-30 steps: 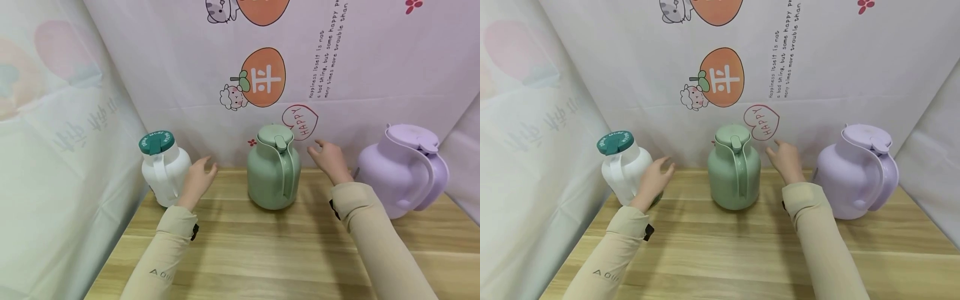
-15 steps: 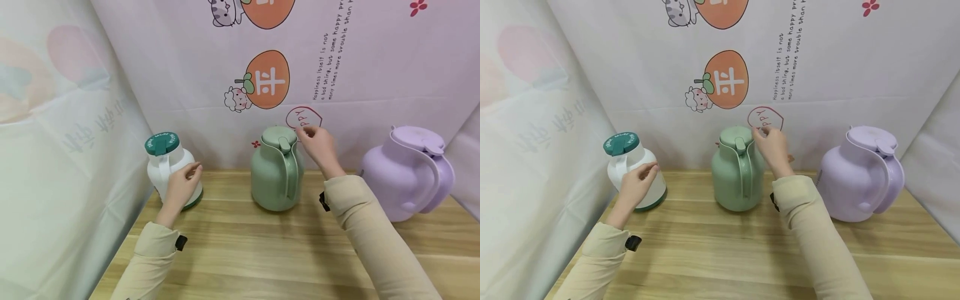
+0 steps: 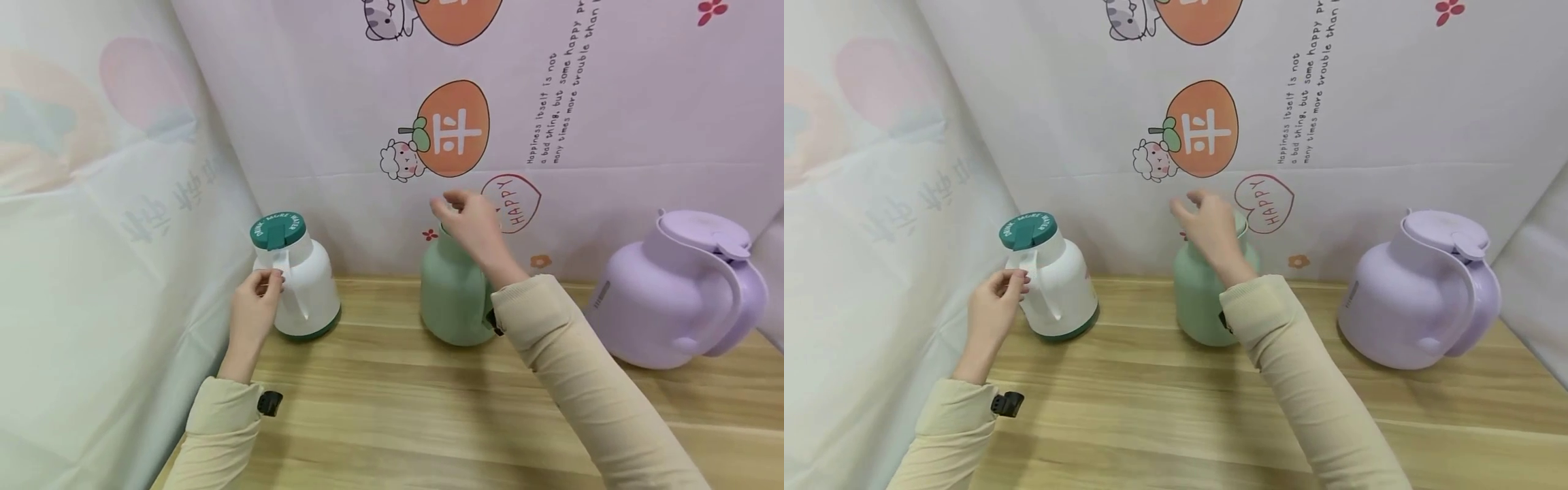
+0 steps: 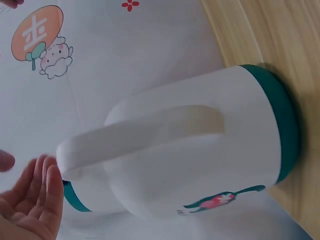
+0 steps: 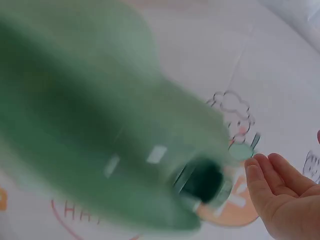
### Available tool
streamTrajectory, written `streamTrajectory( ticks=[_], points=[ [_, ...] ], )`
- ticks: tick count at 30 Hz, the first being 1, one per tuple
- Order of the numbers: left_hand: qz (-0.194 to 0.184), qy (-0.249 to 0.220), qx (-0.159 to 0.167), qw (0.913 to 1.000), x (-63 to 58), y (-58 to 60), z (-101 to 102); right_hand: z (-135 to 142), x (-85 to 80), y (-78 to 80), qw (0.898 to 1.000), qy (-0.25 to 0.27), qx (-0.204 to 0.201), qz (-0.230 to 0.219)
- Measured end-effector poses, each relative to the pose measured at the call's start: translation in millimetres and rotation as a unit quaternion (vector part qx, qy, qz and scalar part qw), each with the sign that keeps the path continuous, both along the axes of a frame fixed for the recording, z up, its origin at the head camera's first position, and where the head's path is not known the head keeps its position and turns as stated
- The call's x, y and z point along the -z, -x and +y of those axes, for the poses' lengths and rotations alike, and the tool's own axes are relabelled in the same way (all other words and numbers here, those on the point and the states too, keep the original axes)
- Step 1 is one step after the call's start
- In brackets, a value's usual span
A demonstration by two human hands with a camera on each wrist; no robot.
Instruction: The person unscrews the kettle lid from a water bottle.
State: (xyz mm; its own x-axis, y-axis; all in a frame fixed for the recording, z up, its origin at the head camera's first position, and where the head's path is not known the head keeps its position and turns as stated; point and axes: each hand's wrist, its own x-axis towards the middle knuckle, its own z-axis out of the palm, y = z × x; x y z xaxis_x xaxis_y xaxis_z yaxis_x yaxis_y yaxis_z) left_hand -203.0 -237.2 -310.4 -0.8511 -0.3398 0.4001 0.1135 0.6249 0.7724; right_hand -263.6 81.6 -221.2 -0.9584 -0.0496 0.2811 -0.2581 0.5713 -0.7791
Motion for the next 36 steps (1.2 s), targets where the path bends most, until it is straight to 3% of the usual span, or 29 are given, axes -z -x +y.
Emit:
streamTrajectory(
  ticks=[6,10,14,18,21,24,31,36],
  points=[
    [-0.045,-0.041,-0.016,0.9980,6.6,6.0,-16.3,-28.8,7.1,3.7,1.000,-0.013,-0.022,0.009],
    [-0.114,-0.112,0.040,0.9863,6.2,13.7,-25.8,-46.0,14.5,4.0,0.999,-0.033,-0.042,0.004],
    [-0.162,-0.218,0.101,0.9573,2.4,20.9,-32.4,-60.5,22.2,3.6,0.997,-0.045,-0.068,-0.006],
    [-0.175,-0.300,0.141,0.9271,-1.6,26.0,-37.6,-71.6,29.5,3.3,0.995,-0.052,-0.088,-0.020],
    [-0.187,-0.345,0.175,0.9031,-3.6,27.7,-42.4,-77.3,34.8,3.2,0.993,-0.045,-0.101,-0.036],
    [-0.192,-0.376,0.199,0.8844,-6.3,29.0,-44.4,-79.4,39.3,3.0,0.992,-0.027,-0.113,-0.055],
    [-0.190,-0.400,0.229,0.8668,-11.8,33.8,-45.8,-83.7,45.4,7.6,0.987,0.022,-0.137,-0.086],
    [-0.195,-0.394,0.239,0.8657,-12.1,38.6,-48.1,-91.8,52.8,13.7,0.979,0.067,-0.156,-0.111]
  ],
)
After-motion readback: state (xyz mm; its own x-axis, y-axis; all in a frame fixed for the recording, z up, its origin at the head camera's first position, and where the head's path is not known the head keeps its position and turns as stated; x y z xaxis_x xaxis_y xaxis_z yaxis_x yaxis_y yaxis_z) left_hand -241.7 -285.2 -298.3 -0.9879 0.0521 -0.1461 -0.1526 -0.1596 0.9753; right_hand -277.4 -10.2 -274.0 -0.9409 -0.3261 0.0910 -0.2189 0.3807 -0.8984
